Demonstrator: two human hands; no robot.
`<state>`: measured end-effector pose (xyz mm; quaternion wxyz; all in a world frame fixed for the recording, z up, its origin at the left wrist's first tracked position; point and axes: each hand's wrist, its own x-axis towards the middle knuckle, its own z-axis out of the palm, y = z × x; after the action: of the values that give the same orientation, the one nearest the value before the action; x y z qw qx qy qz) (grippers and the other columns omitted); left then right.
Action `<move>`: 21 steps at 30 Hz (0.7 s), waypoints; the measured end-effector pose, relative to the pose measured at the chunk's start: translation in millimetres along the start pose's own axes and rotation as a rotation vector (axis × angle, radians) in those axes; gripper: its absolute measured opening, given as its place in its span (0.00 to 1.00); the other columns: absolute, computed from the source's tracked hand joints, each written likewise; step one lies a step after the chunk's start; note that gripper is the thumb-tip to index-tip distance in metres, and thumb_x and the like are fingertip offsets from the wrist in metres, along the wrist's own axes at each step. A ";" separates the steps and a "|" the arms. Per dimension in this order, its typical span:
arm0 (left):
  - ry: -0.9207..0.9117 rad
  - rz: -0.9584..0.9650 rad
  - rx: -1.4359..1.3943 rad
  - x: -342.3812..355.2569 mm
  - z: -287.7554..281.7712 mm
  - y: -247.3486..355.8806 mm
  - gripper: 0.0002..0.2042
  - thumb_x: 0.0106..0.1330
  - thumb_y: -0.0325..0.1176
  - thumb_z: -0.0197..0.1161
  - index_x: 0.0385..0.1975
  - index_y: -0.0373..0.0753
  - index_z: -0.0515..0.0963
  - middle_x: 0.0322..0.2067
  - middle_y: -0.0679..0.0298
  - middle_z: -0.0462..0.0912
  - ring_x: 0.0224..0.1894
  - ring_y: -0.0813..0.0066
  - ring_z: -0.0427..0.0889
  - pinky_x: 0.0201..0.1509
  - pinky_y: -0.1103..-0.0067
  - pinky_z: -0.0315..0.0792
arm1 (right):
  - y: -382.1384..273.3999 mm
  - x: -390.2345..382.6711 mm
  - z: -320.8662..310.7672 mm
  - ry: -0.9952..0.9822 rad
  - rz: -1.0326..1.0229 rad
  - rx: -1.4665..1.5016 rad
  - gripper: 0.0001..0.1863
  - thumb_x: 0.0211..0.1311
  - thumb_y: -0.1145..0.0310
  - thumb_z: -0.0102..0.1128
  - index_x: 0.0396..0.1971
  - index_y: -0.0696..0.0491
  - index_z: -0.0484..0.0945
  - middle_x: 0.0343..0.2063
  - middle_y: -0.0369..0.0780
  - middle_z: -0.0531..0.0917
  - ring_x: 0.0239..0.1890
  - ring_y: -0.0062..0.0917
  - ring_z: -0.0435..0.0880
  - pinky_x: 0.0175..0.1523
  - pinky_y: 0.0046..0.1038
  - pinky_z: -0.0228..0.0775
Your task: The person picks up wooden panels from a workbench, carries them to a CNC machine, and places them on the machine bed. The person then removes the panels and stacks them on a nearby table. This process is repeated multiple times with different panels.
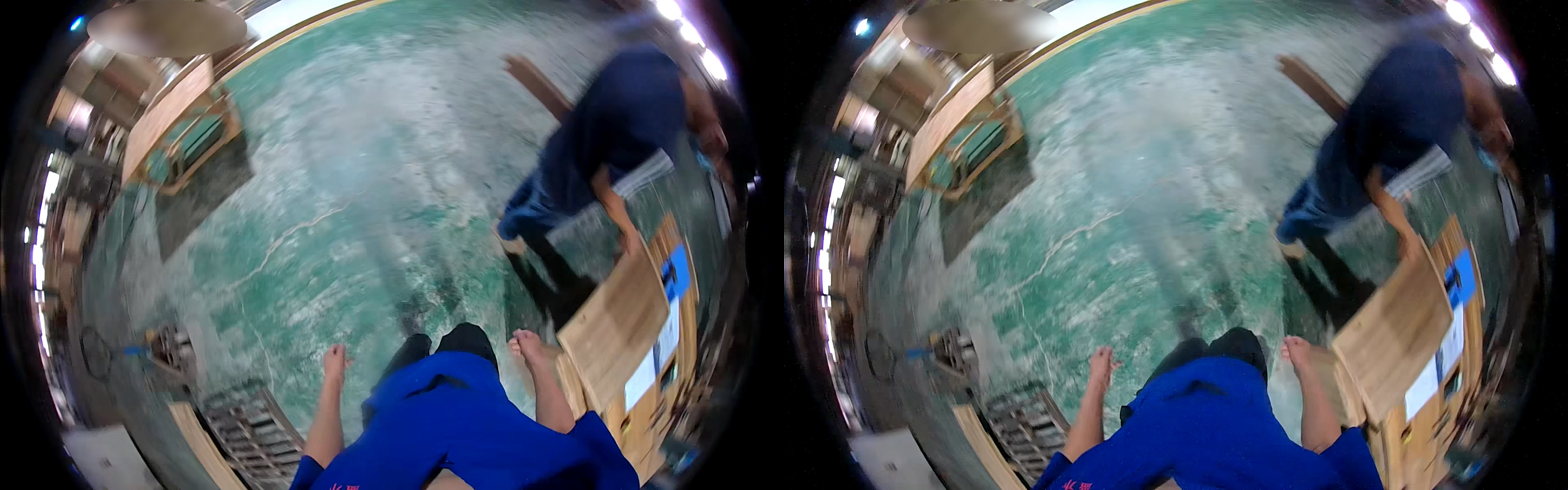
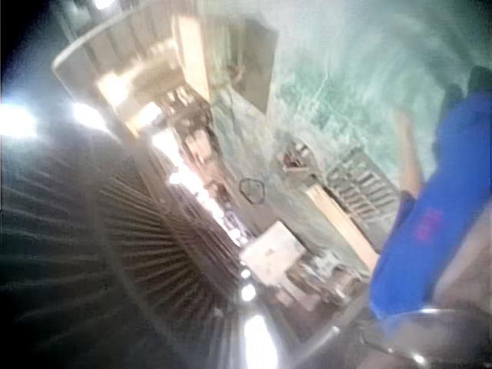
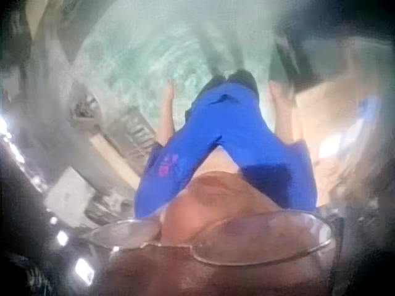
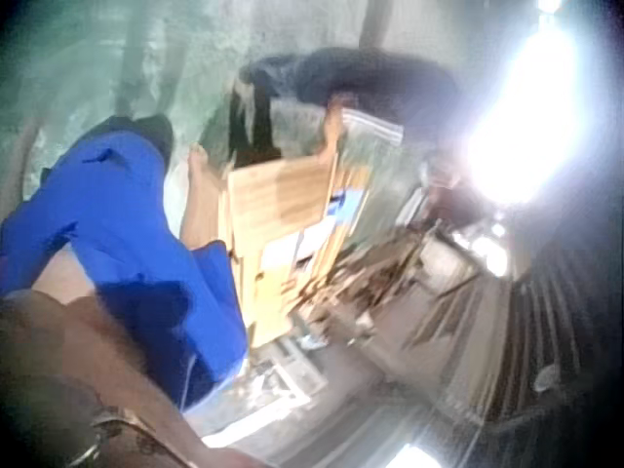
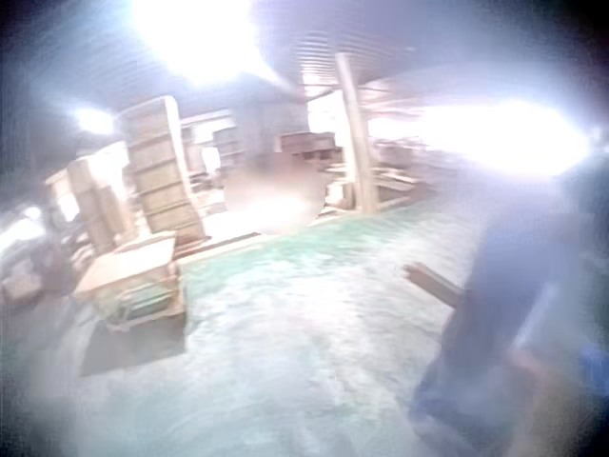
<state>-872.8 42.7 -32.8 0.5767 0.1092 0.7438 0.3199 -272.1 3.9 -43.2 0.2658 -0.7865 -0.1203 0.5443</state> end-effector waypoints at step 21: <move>0.152 -0.036 0.987 134.3 -92.7 -2.1 0.12 0.65 0.37 0.63 0.43 0.37 0.81 0.38 0.53 0.85 0.38 0.59 0.84 0.43 0.63 0.79 | -308.6 208.5 464.6 -0.337 0.093 -0.671 0.13 0.70 0.64 0.58 0.37 0.60 0.81 0.26 0.44 0.85 0.22 0.29 0.83 0.30 0.36 0.81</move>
<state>-1000.1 79.9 -127.8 0.4059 0.3324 0.8482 -0.0731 -589.8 493.2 -162.6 -0.0553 -0.7340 -0.2980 0.6078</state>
